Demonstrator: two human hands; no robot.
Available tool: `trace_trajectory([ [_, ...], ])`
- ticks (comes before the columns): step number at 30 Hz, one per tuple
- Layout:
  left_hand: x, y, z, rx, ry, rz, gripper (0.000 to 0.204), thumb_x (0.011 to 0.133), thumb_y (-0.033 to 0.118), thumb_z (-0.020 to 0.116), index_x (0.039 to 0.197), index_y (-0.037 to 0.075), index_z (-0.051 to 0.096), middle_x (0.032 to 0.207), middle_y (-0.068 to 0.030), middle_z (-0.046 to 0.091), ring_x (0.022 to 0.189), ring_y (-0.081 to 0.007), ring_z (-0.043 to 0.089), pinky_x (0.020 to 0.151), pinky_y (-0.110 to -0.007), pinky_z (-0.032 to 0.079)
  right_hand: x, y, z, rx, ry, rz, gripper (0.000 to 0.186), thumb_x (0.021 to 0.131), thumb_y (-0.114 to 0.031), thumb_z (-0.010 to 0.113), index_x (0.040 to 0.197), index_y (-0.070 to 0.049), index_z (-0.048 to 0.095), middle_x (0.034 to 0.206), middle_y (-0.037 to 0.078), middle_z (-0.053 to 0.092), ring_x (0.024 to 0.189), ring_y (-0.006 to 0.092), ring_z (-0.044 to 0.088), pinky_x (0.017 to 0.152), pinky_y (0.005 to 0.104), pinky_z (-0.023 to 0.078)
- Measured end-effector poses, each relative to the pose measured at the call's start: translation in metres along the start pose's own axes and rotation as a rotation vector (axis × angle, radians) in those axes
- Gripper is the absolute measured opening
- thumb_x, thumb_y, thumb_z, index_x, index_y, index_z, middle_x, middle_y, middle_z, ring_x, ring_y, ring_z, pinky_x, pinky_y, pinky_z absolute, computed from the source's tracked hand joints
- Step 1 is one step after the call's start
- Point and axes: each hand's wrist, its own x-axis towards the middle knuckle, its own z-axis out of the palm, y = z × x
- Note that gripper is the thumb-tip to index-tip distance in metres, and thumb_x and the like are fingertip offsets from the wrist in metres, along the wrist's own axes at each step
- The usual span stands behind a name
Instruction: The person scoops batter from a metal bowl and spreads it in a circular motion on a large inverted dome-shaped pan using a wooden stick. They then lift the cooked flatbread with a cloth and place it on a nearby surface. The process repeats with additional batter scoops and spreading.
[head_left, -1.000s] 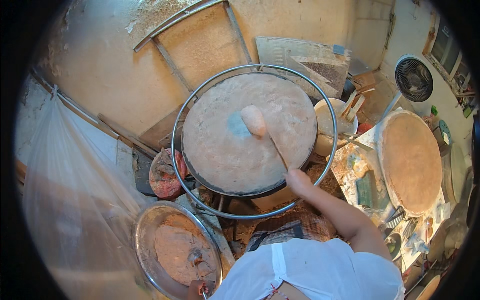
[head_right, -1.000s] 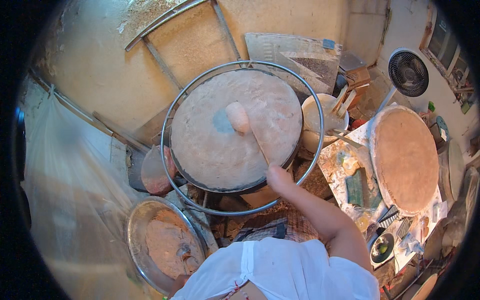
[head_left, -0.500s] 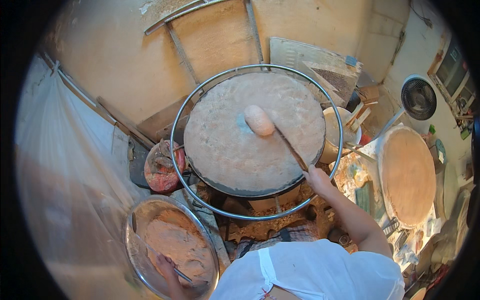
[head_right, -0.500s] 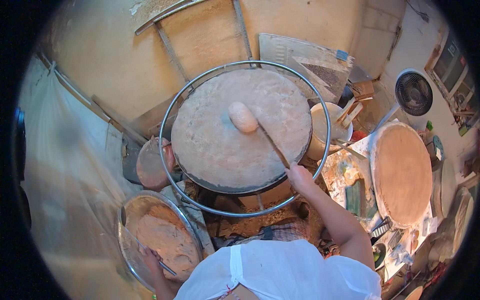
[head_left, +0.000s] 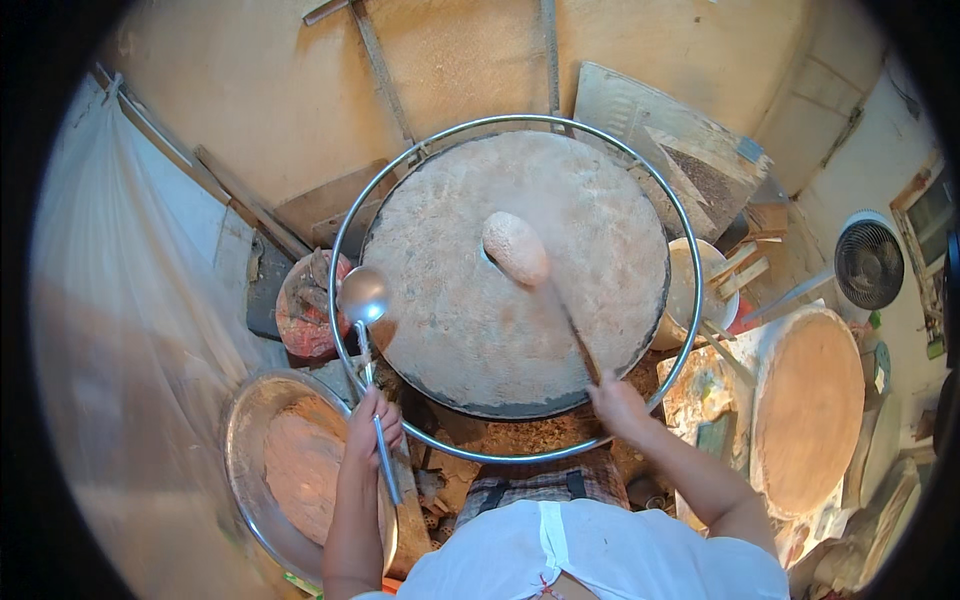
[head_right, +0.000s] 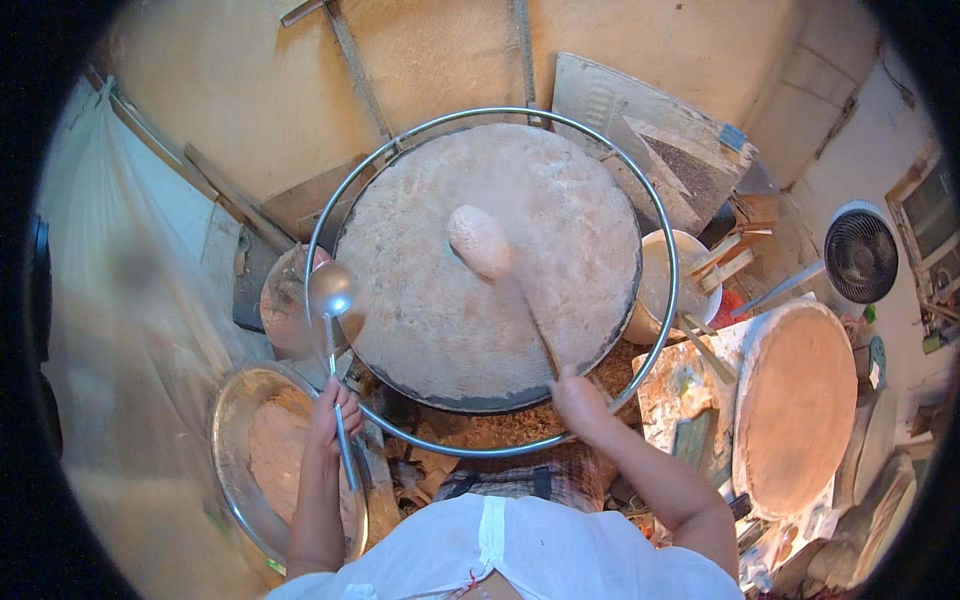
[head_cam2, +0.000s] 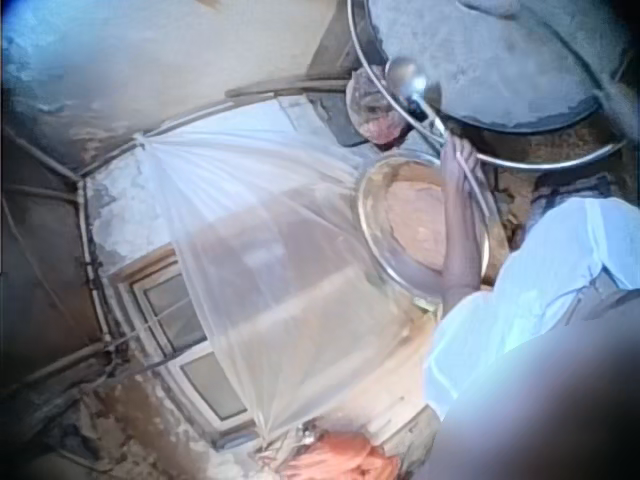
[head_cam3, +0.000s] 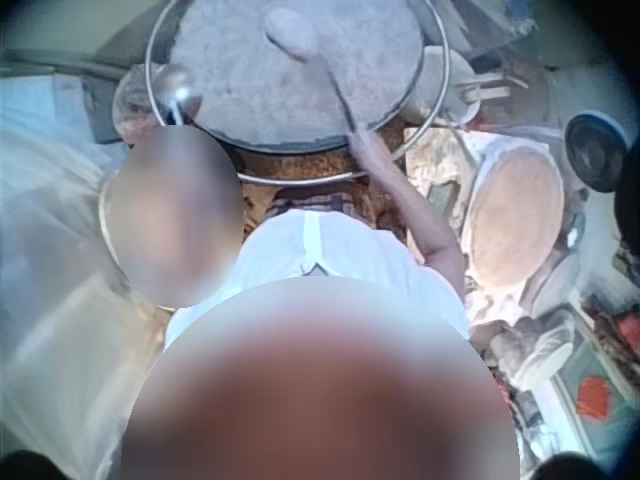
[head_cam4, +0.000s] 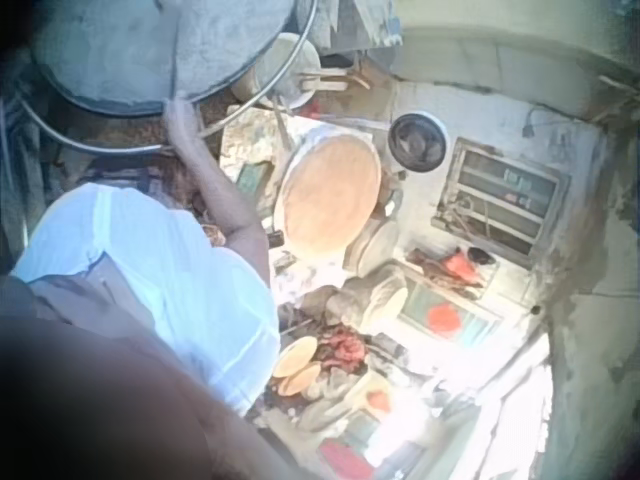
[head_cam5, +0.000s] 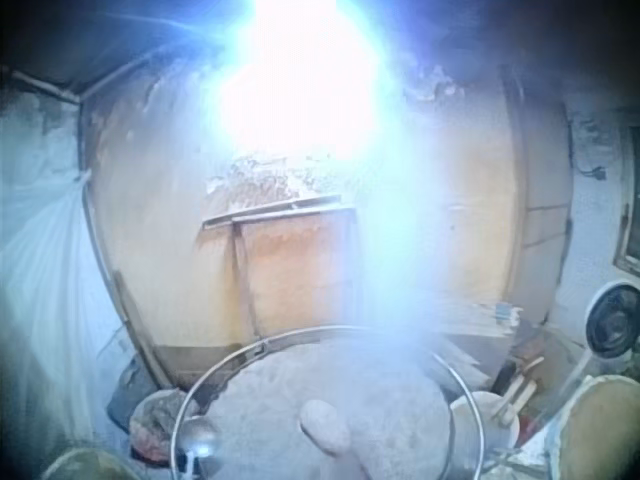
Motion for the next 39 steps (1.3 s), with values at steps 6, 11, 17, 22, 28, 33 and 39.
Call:
trace_trajectory([
  [6, 0.088, 0.008, 0.068, 0.141, 0.059, -0.08, 0.045, 0.097, 0.049, 0.043, 0.067, 0.016, 0.036, 0.05, 0.0025, 0.033, 0.037, -0.0122, 0.034, 0.036, -0.029, 0.029, 0.04, 0.014, -0.053, -0.099, -0.045, -0.18, 0.035, 0.093, -0.03, 0.053, 0.088, 0.004, 0.048, 0.07, 0.029, 0.06, 0.066, 0.0446, 0.062, 0.058, 0.0526, 0.049],
  [11, 0.125, 0.002, 0.078, 0.185, 0.041, -0.048, 0.044, 0.095, 0.052, 0.045, 0.073, 0.015, 0.04, 0.053, 0.0016, 0.038, 0.039, -0.0124, 0.037, 0.038, -0.029, 0.032, 0.005, 0.036, -0.002, 0.005, -0.075, -0.005, 0.037, 0.093, -0.034, 0.052, 0.095, 0.003, 0.045, 0.07, 0.03, 0.06, 0.065, 0.0469, 0.061, 0.06, 0.0544, 0.049],
  [17, 0.127, -0.067, 0.143, 0.017, 0.272, -0.052, 0.043, 0.098, 0.047, 0.04, 0.074, 0.012, 0.039, 0.055, -0.0015, 0.042, 0.041, -0.0144, 0.04, 0.038, -0.03, 0.034, 0.02, -0.039, 0.022, 0.131, -0.104, -0.183, 0.031, 0.092, -0.025, 0.053, 0.089, 0.005, 0.046, 0.068, 0.031, 0.059, 0.066, 0.0484, 0.06, 0.06, 0.0546, 0.048],
  [22, 0.067, -0.03, 0.169, -1.063, -0.227, -0.299, 0.04, 0.1, 0.042, 0.036, 0.072, 0.014, 0.04, 0.053, 0.0017, 0.037, 0.039, -0.0109, 0.035, 0.039, -0.028, 0.033, -0.025, -0.066, 0.018, 0.266, -0.161, -0.189, 0.032, 0.093, -0.026, 0.053, 0.086, 0.004, 0.046, 0.065, 0.031, 0.057, 0.065, 0.0488, 0.059, 0.057, 0.0535, 0.047],
  [28, -0.07, -0.004, 0.034, -1.105, -0.532, -0.066, 0.046, 0.102, 0.042, 0.028, 0.069, 0.013, 0.04, 0.054, 0.0006, 0.041, 0.035, -0.0141, 0.039, 0.037, -0.03, 0.034, -0.067, -0.08, 0.029, 0.282, -0.261, -0.421, 0.028, 0.094, -0.029, 0.053, 0.091, -0.002, 0.044, 0.064, 0.026, 0.058, 0.062, 0.0455, 0.059, 0.053, 0.0524, 0.046],
  [33, -0.165, -0.011, -0.081, -0.726, -0.089, 0.313, 0.042, 0.102, 0.04, 0.031, 0.071, 0.013, 0.04, 0.051, -0.0002, 0.039, 0.032, -0.0142, 0.036, 0.032, -0.03, 0.033, -0.005, -0.046, 0.015, -0.018, -0.023, -0.297, 0.034, 0.094, -0.031, 0.051, 0.103, 0.001, 0.055, 0.074, 0.029, 0.06, 0.072, 0.043, 0.062, 0.061, 0.0482, 0.049],
  [39, -0.217, -0.124, -0.227, 0.279, 1.033, 0.164, 0.041, 0.098, 0.038, 0.042, 0.072, 0.007, 0.048, 0.055, -0.0089, 0.049, 0.038, -0.0242, 0.048, 0.036, -0.038, 0.041, 0.029, 0.002, -0.003, 0.03, 0.229, 0.022, 0.039, 0.092, -0.03, 0.051, 0.084, 0.007, 0.06, 0.075, 0.032, 0.06, 0.075, 0.0467, 0.062, 0.066, 0.0509, 0.049],
])
